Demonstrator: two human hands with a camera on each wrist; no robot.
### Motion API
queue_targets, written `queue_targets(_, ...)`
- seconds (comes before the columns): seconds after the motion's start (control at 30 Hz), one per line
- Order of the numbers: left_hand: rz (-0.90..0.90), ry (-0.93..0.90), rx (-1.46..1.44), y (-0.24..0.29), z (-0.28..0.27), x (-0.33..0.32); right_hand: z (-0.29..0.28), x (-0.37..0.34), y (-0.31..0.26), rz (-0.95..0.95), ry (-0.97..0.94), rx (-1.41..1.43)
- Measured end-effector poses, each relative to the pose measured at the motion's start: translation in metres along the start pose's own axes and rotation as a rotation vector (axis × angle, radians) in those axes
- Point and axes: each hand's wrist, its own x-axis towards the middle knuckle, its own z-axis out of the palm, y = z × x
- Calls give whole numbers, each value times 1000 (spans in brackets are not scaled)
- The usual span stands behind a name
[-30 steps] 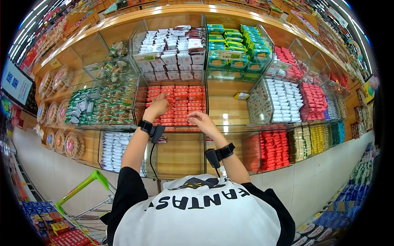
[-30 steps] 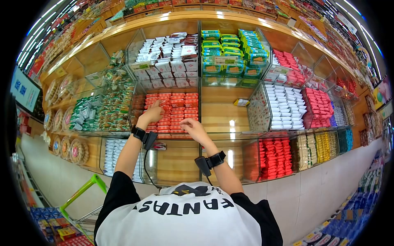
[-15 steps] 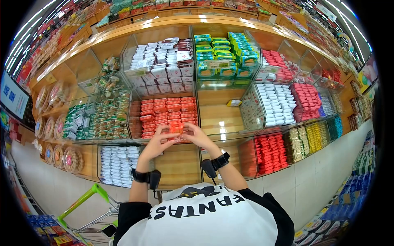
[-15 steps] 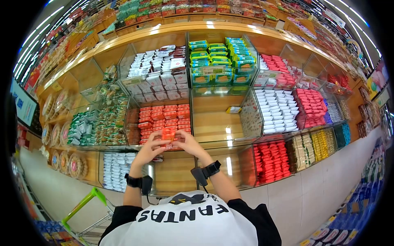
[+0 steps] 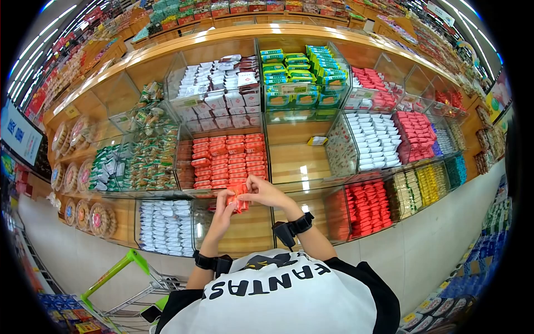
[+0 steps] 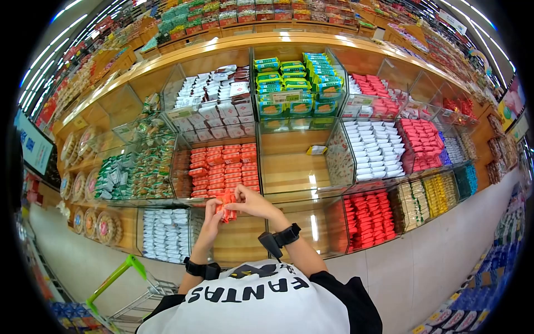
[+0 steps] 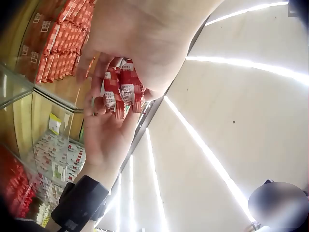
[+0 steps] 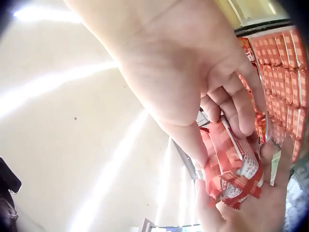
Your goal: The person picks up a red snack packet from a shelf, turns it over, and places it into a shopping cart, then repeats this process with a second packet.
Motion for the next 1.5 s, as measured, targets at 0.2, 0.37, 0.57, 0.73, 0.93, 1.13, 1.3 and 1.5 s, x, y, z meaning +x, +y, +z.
queue_targets(0.2, -93, -69, -64, 14, 9, -8, -6, -19, -7, 16, -114, -30)
queue_targets(0.37, -114, -82, -164, 21, 20, -25, -6, -32, -9, 36, -214, -60)
queue_targets(0.57, -119, -69, -116, 24, 26, -44, 1, -44, -9, 32, -256, -102)
queue_targets(0.73, -118, -43, -151, 20, 28, -57, 9, -54, -13, 37, -260, 27)
queue_targets(0.93, -77, 39, -142, 33, 46, -72, 15, -56, -5, 22, -156, -93)
queue_targets(1.13, -18, 130, 43, 38, 51, -93, 20, -59, -6, 39, -413, -121)
queue_targets(1.3, -39, 260, 248, 41, 49, -114, 33, -61, 0, -146, -538, -317)
queue_targets(1.5, 13, 575, 302, 43, 54, -149, 55, -64, 0, 145, -747, -98)
